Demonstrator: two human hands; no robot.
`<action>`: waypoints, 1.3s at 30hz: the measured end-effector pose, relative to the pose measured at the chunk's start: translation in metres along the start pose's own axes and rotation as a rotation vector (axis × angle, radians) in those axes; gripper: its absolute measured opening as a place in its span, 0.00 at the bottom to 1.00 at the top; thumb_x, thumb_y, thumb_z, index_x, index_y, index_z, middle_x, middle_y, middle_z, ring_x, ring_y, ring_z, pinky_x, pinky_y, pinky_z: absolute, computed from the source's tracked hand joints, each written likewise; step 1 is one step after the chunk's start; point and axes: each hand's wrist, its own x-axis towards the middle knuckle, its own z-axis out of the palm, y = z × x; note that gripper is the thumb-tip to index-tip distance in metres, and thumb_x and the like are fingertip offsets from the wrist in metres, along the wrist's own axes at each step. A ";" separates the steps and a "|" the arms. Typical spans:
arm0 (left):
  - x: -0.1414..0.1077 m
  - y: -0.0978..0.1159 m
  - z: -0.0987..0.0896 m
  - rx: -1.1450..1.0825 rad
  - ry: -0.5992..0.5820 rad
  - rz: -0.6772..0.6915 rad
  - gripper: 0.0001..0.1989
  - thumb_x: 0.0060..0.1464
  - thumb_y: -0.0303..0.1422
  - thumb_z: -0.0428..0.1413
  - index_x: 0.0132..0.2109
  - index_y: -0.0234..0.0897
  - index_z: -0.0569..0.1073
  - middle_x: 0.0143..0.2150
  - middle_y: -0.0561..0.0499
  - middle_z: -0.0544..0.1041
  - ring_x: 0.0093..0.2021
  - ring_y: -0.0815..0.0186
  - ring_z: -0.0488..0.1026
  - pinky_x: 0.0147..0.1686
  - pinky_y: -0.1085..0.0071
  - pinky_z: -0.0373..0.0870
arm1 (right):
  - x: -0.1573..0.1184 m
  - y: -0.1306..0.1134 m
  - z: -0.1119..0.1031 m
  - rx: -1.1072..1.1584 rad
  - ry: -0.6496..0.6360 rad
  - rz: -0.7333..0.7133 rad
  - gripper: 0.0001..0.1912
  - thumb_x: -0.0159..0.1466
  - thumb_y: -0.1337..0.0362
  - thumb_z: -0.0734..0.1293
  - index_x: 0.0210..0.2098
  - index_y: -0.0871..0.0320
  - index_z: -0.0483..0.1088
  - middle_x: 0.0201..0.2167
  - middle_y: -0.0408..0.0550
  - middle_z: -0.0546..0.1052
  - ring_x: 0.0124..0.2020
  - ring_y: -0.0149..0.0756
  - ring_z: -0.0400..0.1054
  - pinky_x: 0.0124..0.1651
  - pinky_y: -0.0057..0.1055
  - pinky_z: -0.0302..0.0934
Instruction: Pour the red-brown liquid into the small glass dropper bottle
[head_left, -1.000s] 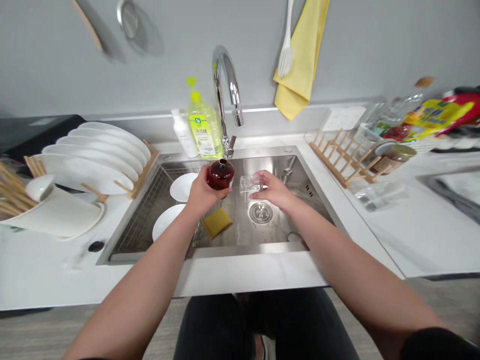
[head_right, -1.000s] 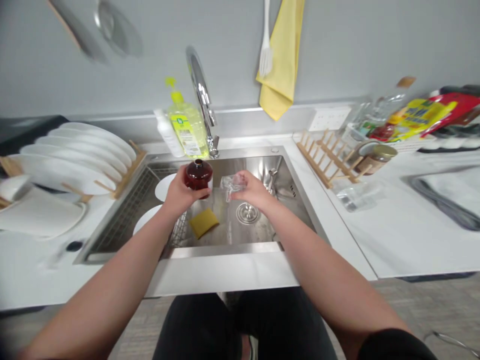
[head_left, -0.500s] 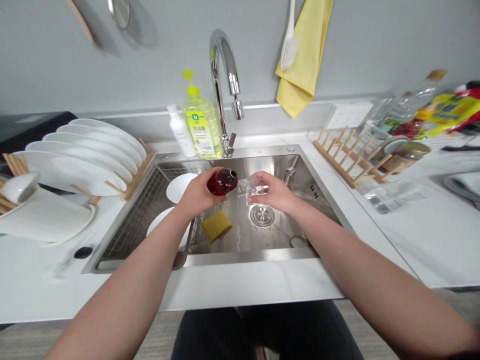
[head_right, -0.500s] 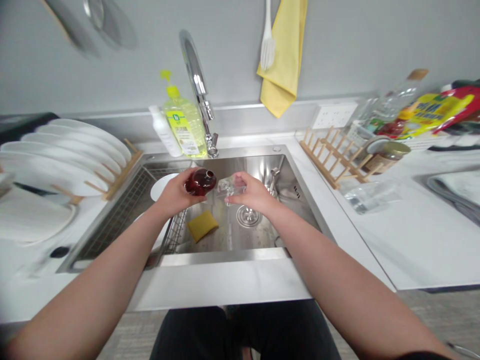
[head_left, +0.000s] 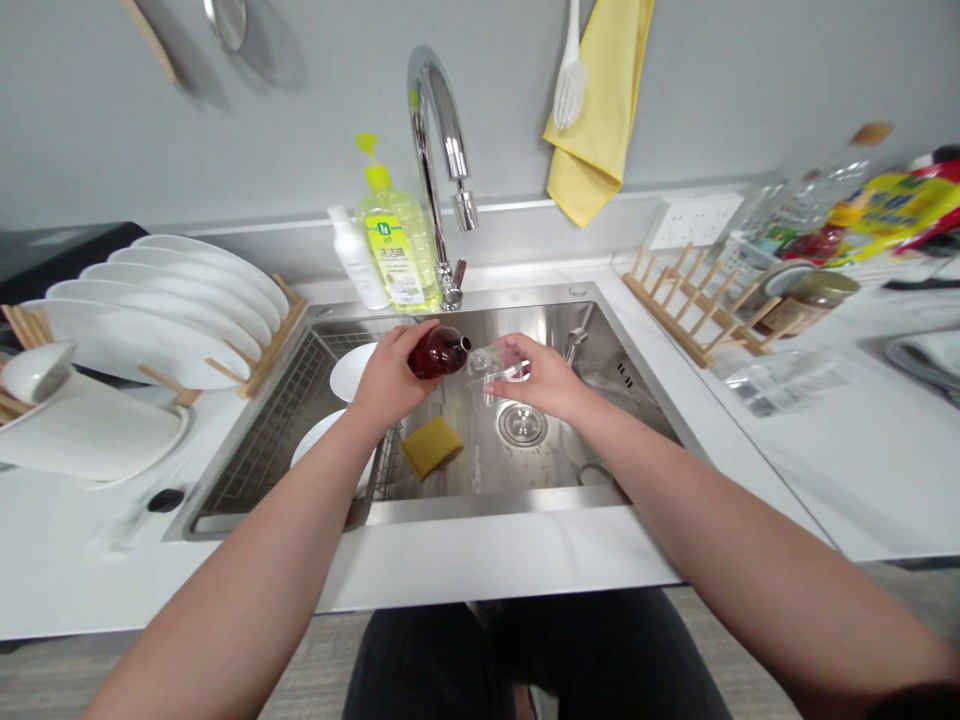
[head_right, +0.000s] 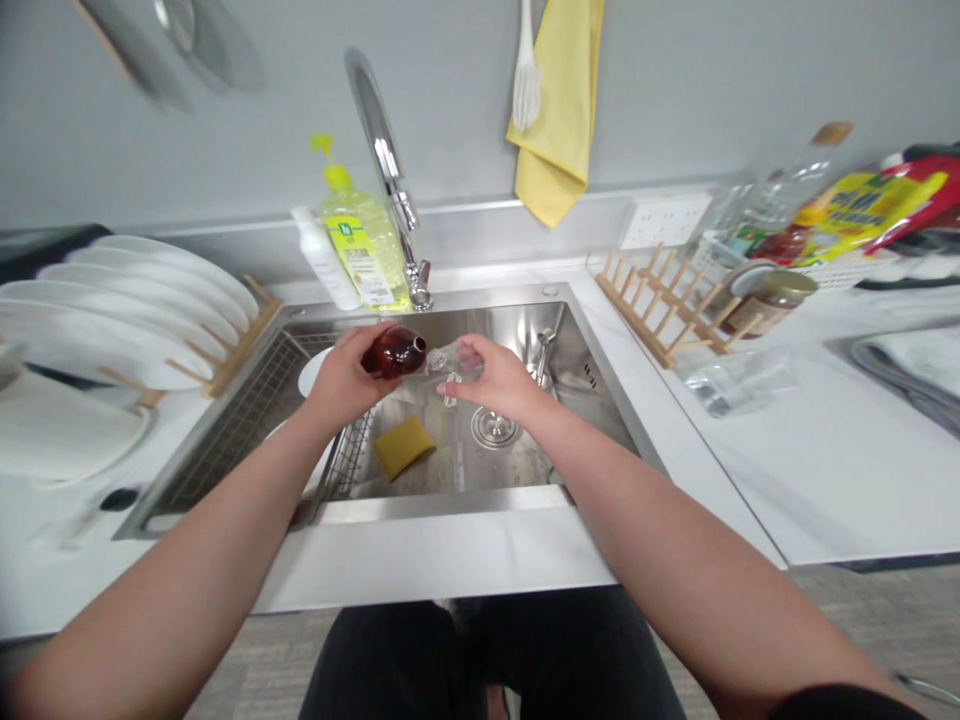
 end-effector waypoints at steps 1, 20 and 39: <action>0.000 0.001 0.000 0.004 0.001 0.007 0.42 0.50 0.30 0.70 0.73 0.45 0.77 0.64 0.43 0.82 0.64 0.45 0.80 0.69 0.50 0.76 | 0.000 -0.001 0.000 -0.014 0.006 -0.006 0.37 0.54 0.48 0.88 0.58 0.51 0.76 0.50 0.50 0.85 0.47 0.47 0.80 0.54 0.45 0.77; 0.001 -0.002 -0.004 0.143 0.017 0.076 0.42 0.51 0.26 0.65 0.74 0.48 0.77 0.67 0.41 0.80 0.66 0.43 0.77 0.71 0.45 0.74 | -0.005 -0.010 0.000 -0.150 0.042 -0.069 0.36 0.56 0.47 0.88 0.58 0.49 0.77 0.49 0.49 0.86 0.47 0.50 0.82 0.53 0.47 0.76; -0.003 0.008 -0.010 0.300 0.048 0.099 0.41 0.54 0.22 0.62 0.74 0.53 0.77 0.69 0.44 0.80 0.70 0.40 0.73 0.72 0.42 0.63 | -0.006 -0.012 0.002 -0.162 0.029 -0.064 0.35 0.55 0.48 0.88 0.57 0.49 0.78 0.49 0.50 0.86 0.46 0.51 0.81 0.52 0.46 0.75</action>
